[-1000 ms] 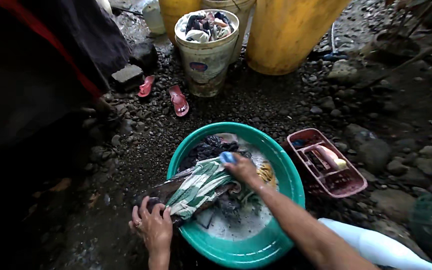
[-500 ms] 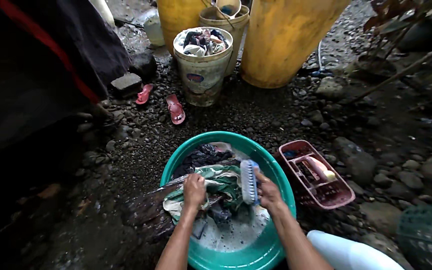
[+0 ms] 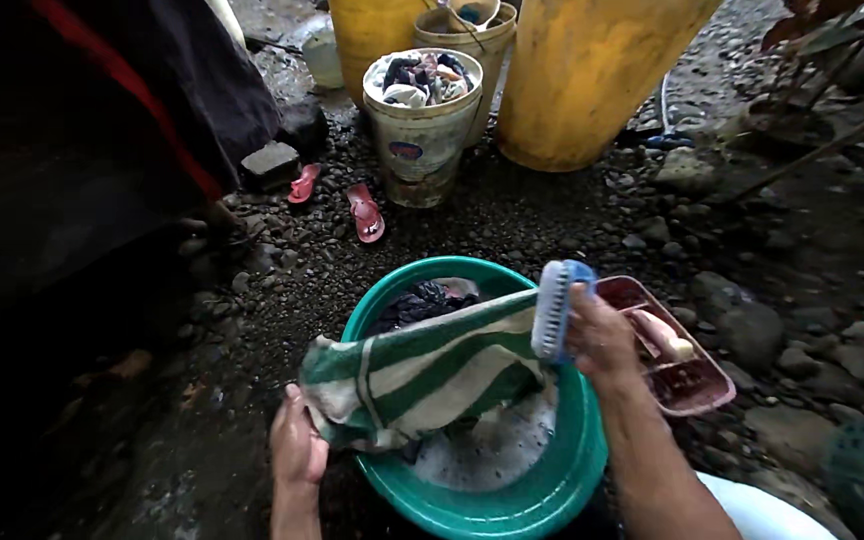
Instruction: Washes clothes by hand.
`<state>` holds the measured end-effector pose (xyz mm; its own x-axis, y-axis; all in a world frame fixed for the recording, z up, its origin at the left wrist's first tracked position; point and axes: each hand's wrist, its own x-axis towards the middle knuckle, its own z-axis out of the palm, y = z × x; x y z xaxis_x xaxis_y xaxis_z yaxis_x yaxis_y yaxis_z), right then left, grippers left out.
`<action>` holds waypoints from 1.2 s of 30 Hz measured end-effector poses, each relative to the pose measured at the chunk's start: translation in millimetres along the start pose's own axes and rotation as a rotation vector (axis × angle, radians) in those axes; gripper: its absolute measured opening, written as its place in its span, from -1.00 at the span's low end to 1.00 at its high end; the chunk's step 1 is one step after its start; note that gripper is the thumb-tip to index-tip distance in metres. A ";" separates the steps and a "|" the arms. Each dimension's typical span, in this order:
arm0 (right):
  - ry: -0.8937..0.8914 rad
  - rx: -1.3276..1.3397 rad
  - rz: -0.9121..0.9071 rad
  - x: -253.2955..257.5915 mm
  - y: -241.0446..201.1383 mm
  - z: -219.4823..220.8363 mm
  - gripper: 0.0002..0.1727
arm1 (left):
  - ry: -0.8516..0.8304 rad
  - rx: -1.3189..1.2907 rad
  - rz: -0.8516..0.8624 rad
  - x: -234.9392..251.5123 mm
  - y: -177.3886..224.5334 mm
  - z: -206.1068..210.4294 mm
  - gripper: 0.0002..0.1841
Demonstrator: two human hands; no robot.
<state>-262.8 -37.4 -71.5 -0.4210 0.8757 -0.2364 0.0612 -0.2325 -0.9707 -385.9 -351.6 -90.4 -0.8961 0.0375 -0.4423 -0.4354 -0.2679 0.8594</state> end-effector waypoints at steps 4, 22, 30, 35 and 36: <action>-0.127 -0.376 -0.010 -12.5 60.7 54.0 -0.43 | -0.113 0.279 -0.219 15.9 -40.3 -11.9 -0.54; -0.402 -0.907 -0.033 -58.6 80.3 102.1 -0.35 | 0.370 -0.014 0.074 40.8 -33.5 -62.7 -0.53; -0.848 -0.907 -0.067 -91.6 107.9 169.6 -0.34 | 0.383 -0.064 0.184 44.4 -50.1 -70.4 -0.53; -0.310 -1.164 0.066 16.5 93.8 61.5 -0.32 | 0.464 -0.048 0.055 40.3 -34.5 -54.9 -0.53; -0.349 -1.124 0.055 -1.2 84.7 76.7 -0.34 | 0.473 -0.025 0.060 39.6 -35.7 -54.8 -0.52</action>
<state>-326.5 -90.5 -150.0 -0.6068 0.6725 -0.4238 0.7770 0.3895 -0.4945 -401.1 -393.3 -152.7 -0.7794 -0.4197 -0.4651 -0.3765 -0.2795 0.8832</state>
